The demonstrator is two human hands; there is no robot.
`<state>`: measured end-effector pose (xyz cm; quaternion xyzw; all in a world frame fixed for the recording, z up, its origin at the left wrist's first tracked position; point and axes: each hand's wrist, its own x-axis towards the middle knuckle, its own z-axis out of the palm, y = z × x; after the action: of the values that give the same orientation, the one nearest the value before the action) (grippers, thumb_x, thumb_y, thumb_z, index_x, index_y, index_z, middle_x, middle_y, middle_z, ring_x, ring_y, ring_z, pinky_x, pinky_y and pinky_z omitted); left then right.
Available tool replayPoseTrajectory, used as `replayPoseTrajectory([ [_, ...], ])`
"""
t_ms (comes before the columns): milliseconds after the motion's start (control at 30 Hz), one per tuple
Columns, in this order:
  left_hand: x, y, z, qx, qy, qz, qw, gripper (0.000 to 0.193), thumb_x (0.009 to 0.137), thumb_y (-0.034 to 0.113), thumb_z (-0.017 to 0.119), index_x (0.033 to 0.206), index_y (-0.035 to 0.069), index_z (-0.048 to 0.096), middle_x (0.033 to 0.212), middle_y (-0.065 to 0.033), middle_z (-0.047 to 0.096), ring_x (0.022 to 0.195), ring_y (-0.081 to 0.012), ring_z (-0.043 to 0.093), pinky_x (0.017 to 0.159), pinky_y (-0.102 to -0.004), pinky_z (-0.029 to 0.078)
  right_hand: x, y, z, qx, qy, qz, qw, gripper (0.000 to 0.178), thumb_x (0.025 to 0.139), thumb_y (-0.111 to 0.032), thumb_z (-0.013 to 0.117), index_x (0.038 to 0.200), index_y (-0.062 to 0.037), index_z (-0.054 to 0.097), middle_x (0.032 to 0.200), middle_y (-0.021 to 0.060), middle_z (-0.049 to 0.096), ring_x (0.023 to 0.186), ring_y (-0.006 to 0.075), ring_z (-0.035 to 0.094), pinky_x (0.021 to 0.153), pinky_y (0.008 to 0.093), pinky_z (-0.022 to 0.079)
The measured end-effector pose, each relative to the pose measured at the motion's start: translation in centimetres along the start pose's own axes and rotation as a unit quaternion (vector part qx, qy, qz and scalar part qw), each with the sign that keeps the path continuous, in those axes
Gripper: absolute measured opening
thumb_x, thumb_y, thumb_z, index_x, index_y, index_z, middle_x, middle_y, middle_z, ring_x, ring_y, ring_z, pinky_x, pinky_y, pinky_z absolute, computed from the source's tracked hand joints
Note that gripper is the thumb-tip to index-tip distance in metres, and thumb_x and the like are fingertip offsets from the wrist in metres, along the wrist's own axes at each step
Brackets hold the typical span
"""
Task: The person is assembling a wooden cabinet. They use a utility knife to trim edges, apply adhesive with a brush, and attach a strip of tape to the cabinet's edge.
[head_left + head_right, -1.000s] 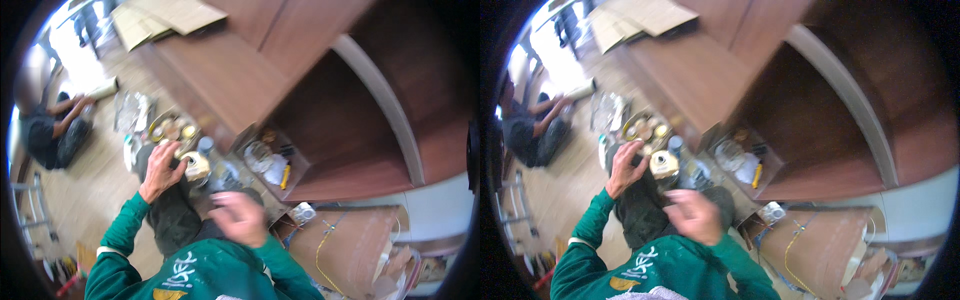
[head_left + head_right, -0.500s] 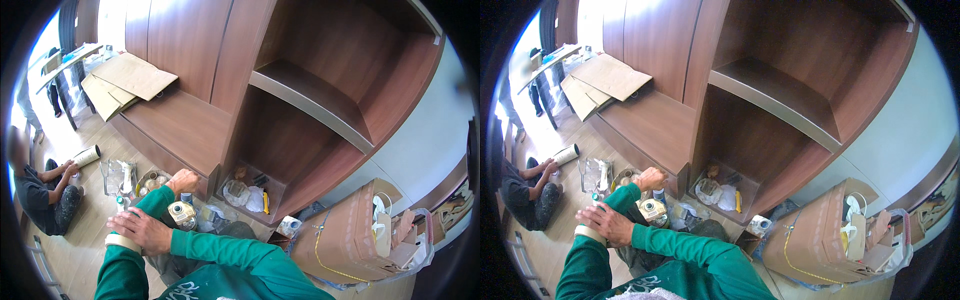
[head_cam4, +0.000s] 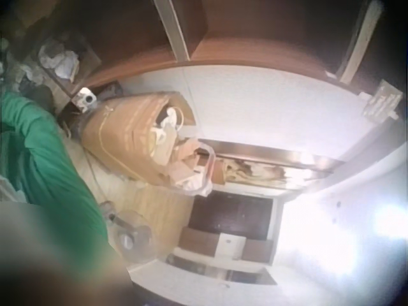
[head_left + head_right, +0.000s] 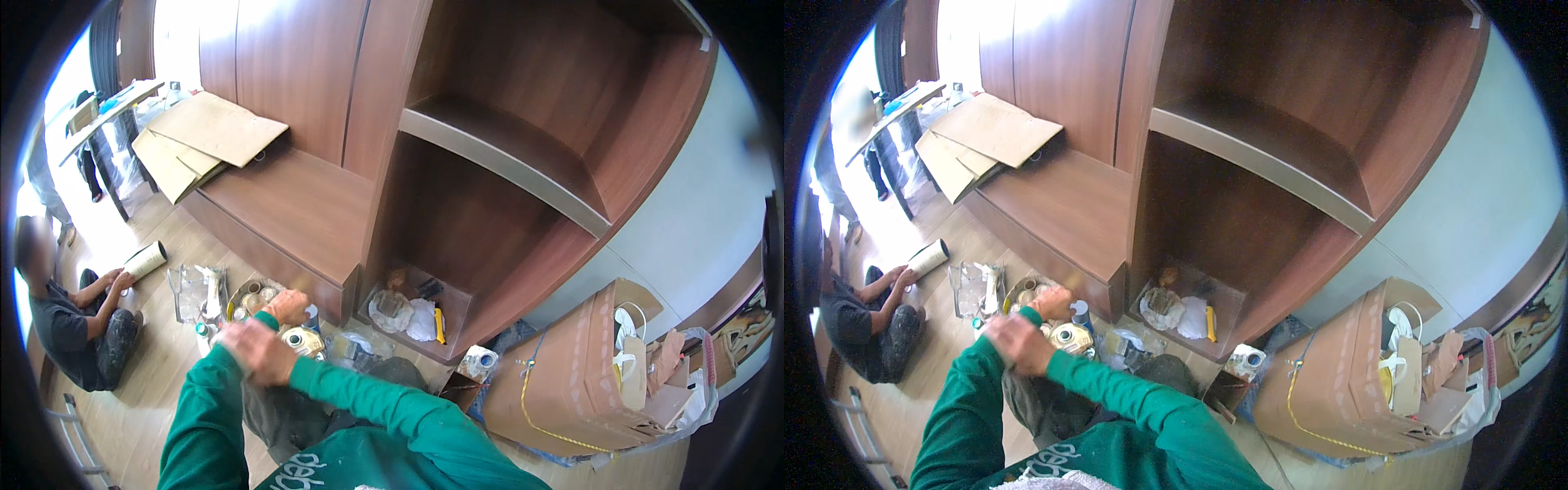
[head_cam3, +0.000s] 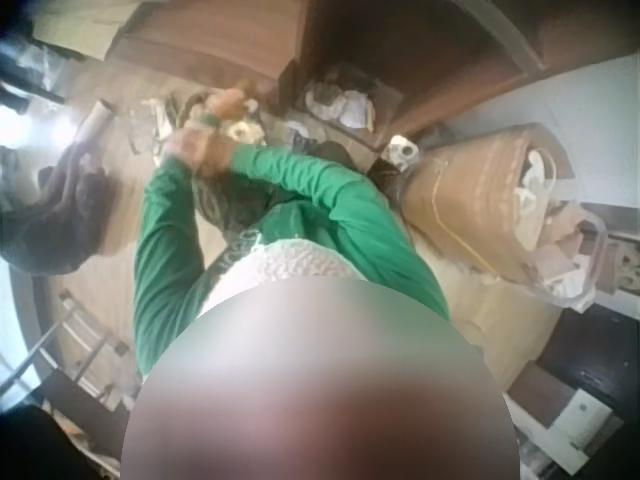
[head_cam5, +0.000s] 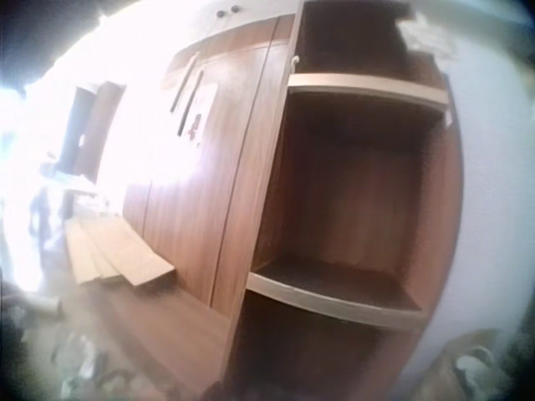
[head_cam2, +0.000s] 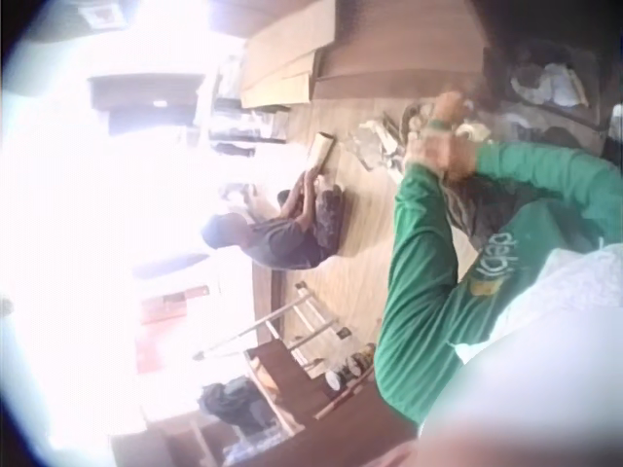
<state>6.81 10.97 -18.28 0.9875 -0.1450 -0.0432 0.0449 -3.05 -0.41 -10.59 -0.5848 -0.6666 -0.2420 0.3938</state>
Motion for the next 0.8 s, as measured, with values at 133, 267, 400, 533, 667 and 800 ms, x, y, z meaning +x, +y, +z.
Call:
replayPoseTrajectory([
  [133, -1.2, -1.2, 3.8, -0.038, -0.015, -0.052, 0.998, 0.038, 0.083, 0.027, 0.067, 0.117, 0.010, 0.069, 0.116, -0.0168, 0.068, 0.114, -0.0287, 0.063, 0.099, -0.0419, 0.049, -4.6, 5.7, -4.0, -0.053, -0.036, 0.180, 0.982, 0.091, 0.057, -0.038, 0.088, 0.133, 0.0005, 0.056, 0.134, 0.0200, 0.058, 0.128, 0.0395, 0.054, 0.115, 0.0540, 0.036],
  [267, -5.0, 1.4, 4.5, 0.073, 0.009, 0.175, 0.982, 0.042, 0.089, 0.017, 0.061, 0.130, 0.011, 0.063, 0.130, -0.0110, 0.060, 0.129, -0.0233, 0.053, 0.112, -0.0381, 0.039, -7.9, 4.5, -7.4, -0.024, -0.044, 0.206, 0.977, 0.095, 0.055, -0.036, 0.091, 0.136, -0.0019, 0.055, 0.135, 0.0198, 0.059, 0.125, 0.0369, 0.058, 0.110, 0.0502, 0.043],
  [400, -13.7, 8.0, -3.9, -0.405, -0.046, 0.047, 0.912, 0.034, 0.083, 0.009, 0.063, 0.115, -0.003, 0.065, 0.116, -0.0242, 0.066, 0.112, -0.0369, 0.063, 0.098, -0.0457, 0.049, -9.5, 1.0, -7.5, 0.103, 0.007, 0.328, 0.939, 0.092, 0.057, -0.027, 0.092, 0.138, -0.0046, 0.053, 0.121, 0.0213, 0.067, 0.113, 0.0377, 0.065, 0.097, 0.0462, 0.053],
  [533, -18.1, 14.7, -8.5, -0.470, 0.048, -0.067, 0.879, 0.021, 0.079, 0.014, 0.071, 0.092, -0.003, 0.070, 0.089, -0.0218, 0.069, 0.086, -0.0389, 0.067, 0.080, -0.0458, 0.052, -8.2, -1.6, -10.3, 0.267, -0.173, 0.421, 0.849, 0.083, 0.065, -0.035, 0.094, 0.132, -0.0014, 0.058, 0.120, 0.0229, 0.068, 0.112, 0.0408, 0.066, 0.093, 0.0477, 0.056],
  [667, -23.8, 16.2, -9.8, -0.588, 0.058, -0.306, 0.747, 0.021, 0.079, 0.012, 0.076, 0.096, 0.000, 0.074, 0.084, -0.0085, 0.074, 0.075, -0.0132, 0.069, 0.068, -0.0283, 0.055, -5.1, -0.2, -26.9, -0.072, -0.213, 0.347, 0.911, 0.080, 0.070, -0.041, 0.092, 0.130, 0.0029, 0.063, 0.138, 0.0171, 0.062, 0.129, 0.0316, 0.059, 0.104, 0.0432, 0.051],
  [800, -28.1, 16.0, -8.9, -0.688, 0.204, -0.356, 0.598, 0.024, 0.077, 0.005, 0.078, 0.099, -0.001, 0.073, 0.087, -0.0052, 0.074, 0.080, -0.0120, 0.069, 0.071, -0.0267, 0.055, -2.8, 6.2, -50.9, -0.458, 0.068, 0.334, 0.821, 0.062, 0.101, -0.045, 0.055, 0.146, -0.0035, 0.053, 0.147, 0.0146, 0.056, 0.136, 0.0276, 0.053, 0.115, 0.0390, 0.039],
])
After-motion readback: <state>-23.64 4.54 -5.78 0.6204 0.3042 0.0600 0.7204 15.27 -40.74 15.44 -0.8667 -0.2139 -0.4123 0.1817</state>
